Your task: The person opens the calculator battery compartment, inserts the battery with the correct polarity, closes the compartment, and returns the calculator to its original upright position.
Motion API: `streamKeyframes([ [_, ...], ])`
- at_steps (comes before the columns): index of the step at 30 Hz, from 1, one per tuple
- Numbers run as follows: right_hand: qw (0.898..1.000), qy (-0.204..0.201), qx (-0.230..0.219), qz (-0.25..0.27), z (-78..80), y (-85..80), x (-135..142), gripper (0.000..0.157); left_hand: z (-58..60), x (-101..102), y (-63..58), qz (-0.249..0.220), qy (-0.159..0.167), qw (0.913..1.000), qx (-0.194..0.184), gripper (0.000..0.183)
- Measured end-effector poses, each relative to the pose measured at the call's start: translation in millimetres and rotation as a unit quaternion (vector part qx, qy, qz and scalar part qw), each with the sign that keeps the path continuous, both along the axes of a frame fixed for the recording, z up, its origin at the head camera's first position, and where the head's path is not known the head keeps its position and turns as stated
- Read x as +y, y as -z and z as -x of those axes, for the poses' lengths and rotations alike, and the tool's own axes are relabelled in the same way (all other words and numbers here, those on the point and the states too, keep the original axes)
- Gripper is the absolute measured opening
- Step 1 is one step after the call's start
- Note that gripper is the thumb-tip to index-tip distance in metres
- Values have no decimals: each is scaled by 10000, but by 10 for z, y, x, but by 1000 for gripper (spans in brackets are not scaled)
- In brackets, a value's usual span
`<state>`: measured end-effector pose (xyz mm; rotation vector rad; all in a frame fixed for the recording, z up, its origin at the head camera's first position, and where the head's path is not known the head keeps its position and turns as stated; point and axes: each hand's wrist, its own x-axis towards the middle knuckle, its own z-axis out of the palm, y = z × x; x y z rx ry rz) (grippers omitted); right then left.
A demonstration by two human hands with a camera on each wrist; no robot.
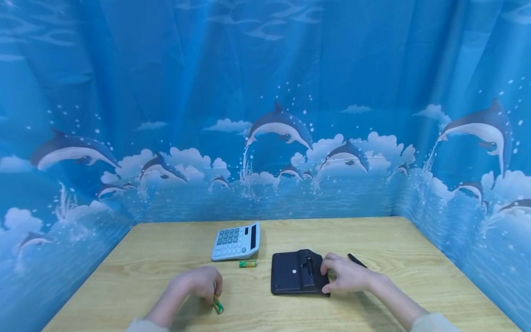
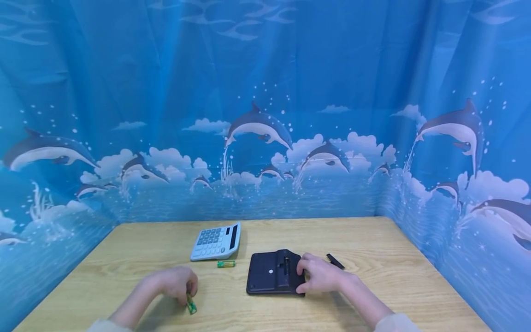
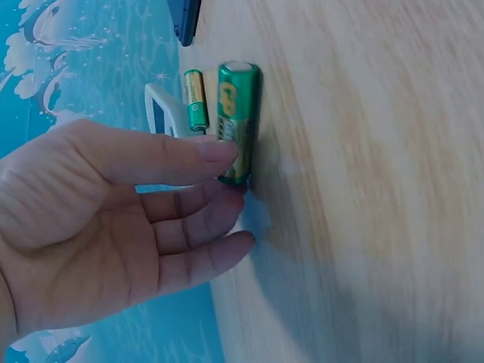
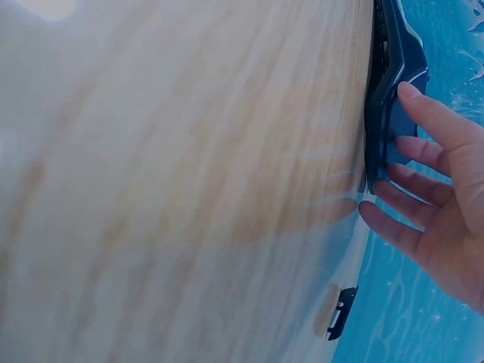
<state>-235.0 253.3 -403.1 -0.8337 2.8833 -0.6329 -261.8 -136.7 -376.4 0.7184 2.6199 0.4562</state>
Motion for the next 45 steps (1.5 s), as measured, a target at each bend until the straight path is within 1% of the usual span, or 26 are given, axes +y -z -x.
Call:
streamKeyframes([
  [3, 10000, -16, -16, 6, -2, 9, -2, 33, 2, -17, 50, -61, 120, 9998, 142, 25],
  [5, 10000, -13, -21, -4, -2, 14, 0, 33, 5, -14, 64, -72, 121, 9998, 105, 24],
  [12, 9997, 57, 230, -98, -7, 29, 7, 33, 31, 20, 54, -290, 295, 9991, 27, 21],
  [16, 9998, 81, 169, -93, -6, 24, 11, 34, 73, 65, 44, -433, 239, 9988, 5, 19],
  [18, 9999, 100, 109, -82, -7, 15, 12, 35, 96, 95, 36, -620, 287, 9977, 22, 18],
  [20, 9999, 118, 94, -80, -10, 5, 12, 35, 117, 123, 25, -901, 432, 9950, 78, 17],
  [22, 9998, 101, 137, -78, -13, -3, 11, 35, 136, 151, 9, -1246, 625, 9901, 143, 16],
  [24, 9997, 76, 198, -81, -14, -4, 9, 35, 150, 183, -6, -1550, 745, 9848, 225, 15],
  [27, 9997, 30, 234, -47, -17, -2, 3, 35, 169, 245, -37, -1920, 776, 9779, 277, 14],
  [32, 9995, 11, 301, -43, -17, 9, -3, 35, 199, 370, -92, -2412, 535, 9687, 248, 12],
  [35, 9994, 0, 346, -64, -12, 18, -4, 35, 212, 444, -120, -2563, 405, 9654, 271, 12],
  [38, 9993, 21, 355, -106, -9, 28, -4, 36, 221, 515, -142, -2600, 325, 9646, 289, 10],
  [40, 9993, 34, 342, -116, -9, 32, -4, 36, 221, 560, -149, -2592, 268, 9647, 371, 11],
  [45, 9995, 53, 302, -99, -18, 32, -4, 36, 219, 682, -165, -2605, -60, 9642, 493, 19],
])
